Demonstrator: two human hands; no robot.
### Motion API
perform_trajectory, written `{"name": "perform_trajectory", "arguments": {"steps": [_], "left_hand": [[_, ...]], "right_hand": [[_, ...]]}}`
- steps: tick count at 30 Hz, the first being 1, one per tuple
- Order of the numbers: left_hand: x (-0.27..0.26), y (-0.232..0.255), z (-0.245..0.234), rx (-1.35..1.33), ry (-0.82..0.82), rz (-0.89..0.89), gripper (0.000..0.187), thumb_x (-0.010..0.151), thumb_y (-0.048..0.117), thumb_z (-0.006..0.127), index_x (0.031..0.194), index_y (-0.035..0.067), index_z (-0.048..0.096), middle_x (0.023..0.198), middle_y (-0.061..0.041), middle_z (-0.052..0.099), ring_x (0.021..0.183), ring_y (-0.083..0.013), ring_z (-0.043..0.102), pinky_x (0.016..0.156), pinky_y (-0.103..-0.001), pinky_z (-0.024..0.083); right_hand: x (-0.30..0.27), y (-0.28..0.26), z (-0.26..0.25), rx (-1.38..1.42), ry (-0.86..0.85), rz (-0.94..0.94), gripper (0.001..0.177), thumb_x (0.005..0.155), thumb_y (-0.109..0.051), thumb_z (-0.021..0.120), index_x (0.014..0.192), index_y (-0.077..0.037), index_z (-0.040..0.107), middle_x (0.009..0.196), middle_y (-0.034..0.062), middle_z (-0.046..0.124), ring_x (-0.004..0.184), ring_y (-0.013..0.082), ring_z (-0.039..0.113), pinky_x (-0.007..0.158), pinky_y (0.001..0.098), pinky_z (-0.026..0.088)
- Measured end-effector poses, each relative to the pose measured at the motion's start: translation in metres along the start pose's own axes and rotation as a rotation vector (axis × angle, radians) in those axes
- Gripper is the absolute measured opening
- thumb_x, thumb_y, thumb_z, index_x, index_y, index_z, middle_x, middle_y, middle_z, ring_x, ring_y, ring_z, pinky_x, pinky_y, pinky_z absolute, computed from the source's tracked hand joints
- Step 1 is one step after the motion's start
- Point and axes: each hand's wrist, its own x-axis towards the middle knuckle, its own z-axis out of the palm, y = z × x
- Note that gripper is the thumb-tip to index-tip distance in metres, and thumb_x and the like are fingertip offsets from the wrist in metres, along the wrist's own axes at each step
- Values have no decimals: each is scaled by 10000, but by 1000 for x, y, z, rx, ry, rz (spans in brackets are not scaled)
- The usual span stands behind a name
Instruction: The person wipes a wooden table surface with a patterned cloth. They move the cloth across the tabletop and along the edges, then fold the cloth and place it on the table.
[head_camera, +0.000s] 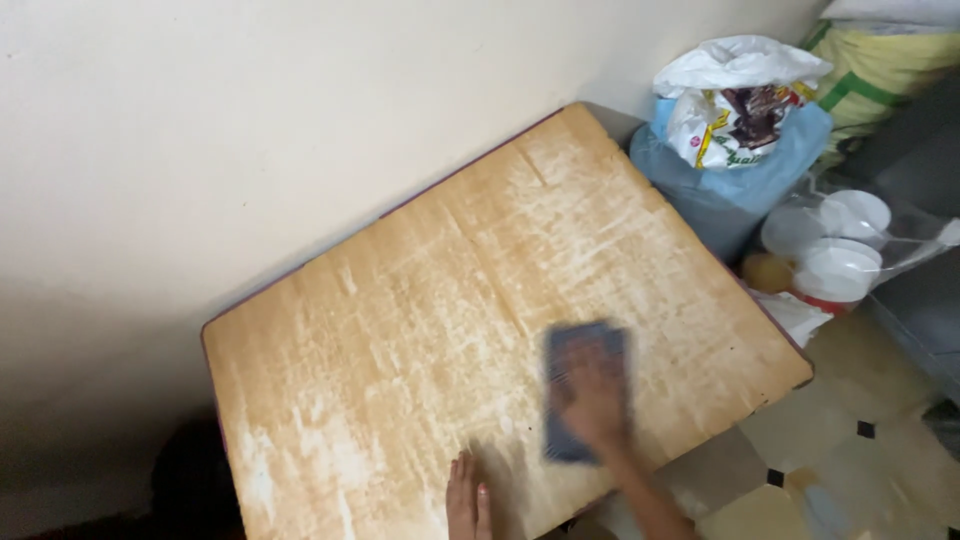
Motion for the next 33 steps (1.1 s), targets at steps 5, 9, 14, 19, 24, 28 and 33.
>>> {"name": "perform_trajectory", "arguments": {"steps": [5,9,14,19,24,28,33], "left_hand": [[20,2,7,-58,-169,-32,656,1037,446,302,1556,53,382,1649,-191,349,1522,-339,320,1202,-563,187],[49,-1,1,-127,-191,-78,655,1036,455,327,1537,42,414,1624,-203,376,1507,-350,366,1199,-546,245],[83,-7,-6,-165,171,256,627,1052,428,423,1478,-28,483,1558,-259,442,1471,-433,396,1210,-530,298],[88,-9,-5,-68,215,178,546,1010,359,470,1416,8,574,1548,-254,470,1479,-481,371,1215,-557,250],[91,5,20,-55,121,229,524,991,384,521,1395,59,602,1553,-236,459,1461,-464,357,1196,-526,287],[91,34,62,-111,3,163,533,1009,370,483,1432,64,591,1611,-171,423,1532,-401,276,1228,-521,187],[111,95,117,-127,-136,28,562,1030,395,440,1498,98,533,1655,-76,362,1574,-317,151,1249,-492,79]], "right_hand": [[32,106,-49,-164,135,426,745,981,-598,396,1559,-127,408,1650,158,340,1521,392,258,1183,632,152],[23,42,-29,-507,-40,467,754,998,-608,386,1558,-104,417,1637,200,369,1499,384,342,1202,617,217],[-19,-121,18,168,46,-145,713,916,-466,515,1505,-72,438,1611,182,342,1505,407,251,1168,668,150],[-25,-178,38,165,-8,-711,694,1051,-459,418,1609,-49,377,1654,203,272,1514,420,181,1155,665,120],[34,-109,23,128,-290,-345,680,991,-466,472,1569,-124,364,1658,135,257,1525,375,184,1197,628,98],[89,12,2,-12,-106,-10,751,924,-572,502,1542,-167,369,1642,117,284,1516,322,201,1193,599,116],[94,178,-40,-164,-14,305,768,939,-611,484,1550,-151,411,1641,131,334,1522,340,257,1206,601,154]]}}
